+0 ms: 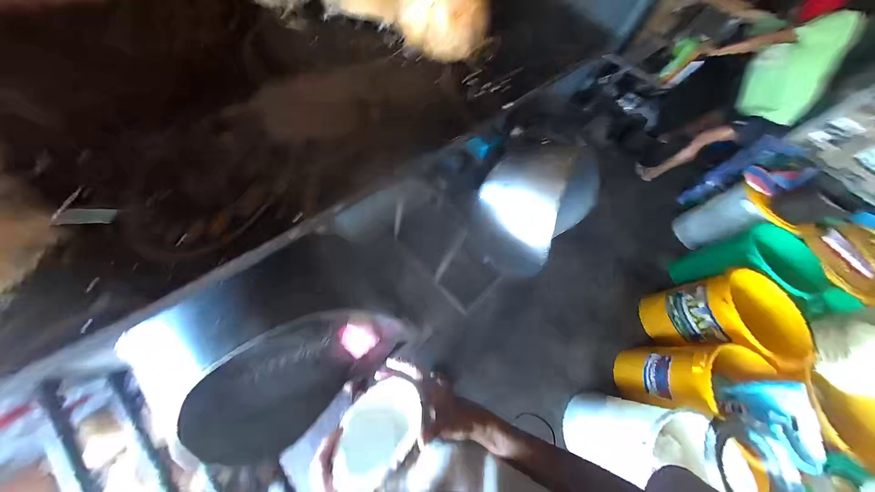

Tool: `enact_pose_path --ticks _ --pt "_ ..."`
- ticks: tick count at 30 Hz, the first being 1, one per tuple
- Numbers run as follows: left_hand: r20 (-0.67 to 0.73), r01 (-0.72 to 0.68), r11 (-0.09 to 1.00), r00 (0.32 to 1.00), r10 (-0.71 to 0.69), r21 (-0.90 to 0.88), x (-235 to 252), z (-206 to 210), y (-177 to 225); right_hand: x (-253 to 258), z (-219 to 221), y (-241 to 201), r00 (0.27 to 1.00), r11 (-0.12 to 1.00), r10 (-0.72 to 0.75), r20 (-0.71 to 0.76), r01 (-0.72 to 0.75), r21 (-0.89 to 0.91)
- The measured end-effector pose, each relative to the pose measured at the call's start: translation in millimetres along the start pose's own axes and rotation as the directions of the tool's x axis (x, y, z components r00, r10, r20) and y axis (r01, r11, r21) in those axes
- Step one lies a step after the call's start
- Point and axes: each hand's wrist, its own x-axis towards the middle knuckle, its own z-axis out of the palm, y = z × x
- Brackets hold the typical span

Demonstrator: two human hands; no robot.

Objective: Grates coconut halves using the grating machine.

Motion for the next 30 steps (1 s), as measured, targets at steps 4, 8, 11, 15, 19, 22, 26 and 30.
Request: enact_pose_path --ticks 4,8,11,15,19,22,26,30 --pt "-0.252 0.309 0.943 0.909 -0.332 -0.127 17.7 -14.2 -36.9 25.7 29.7 73.9 0.893 0.914 0.371 -0.257 -0.400 -0.072" --pt "-0.479 0.404 0.904 0.772 -0.418 -0.137 114.3 -29.6 -52.2 115.6 55.0 130.5 0.786 0.888 0.458 -0.416 -0.424 0.176" --pt "-0.423 0.477 0.878 0.787 -0.449 -0.044 162.0 -33.4 -42.5 170.1 60.1 105.0 0.691 0.838 0.545 -0.476 -0.436 0.327" --pt "-0.278 0.647 0.706 0.762 -0.585 0.289 177.2 -11.7 -44.5 179.4 32.1 89.0 0.714 0.839 0.512 -0.478 -0.295 0.457" --pt "-0.341 0.619 0.738 0.778 -0.528 0.269 160.5 -5.0 -89.1 175.4 7.6 115.9 0.768 0.843 0.503 -0.396 -0.333 0.423" --pt "-0.357 0.609 0.784 0.764 -0.538 0.120 165.7 0.0 -67.8 174.1 -4.2 123.2 0.813 0.876 0.464 -0.352 -0.362 0.318" --pt "-0.526 0.300 0.951 0.798 -0.293 -0.074 202.3 -1.6 -97.4 180.6 2.9 112.3 0.806 0.895 0.439 -0.398 -0.429 0.119" --pt "-0.387 0.490 0.836 0.741 -0.549 -0.249 198.2 -9.9 -90.2 179.4 8.3 89.0 0.750 0.868 0.459 -0.476 -0.493 0.062"
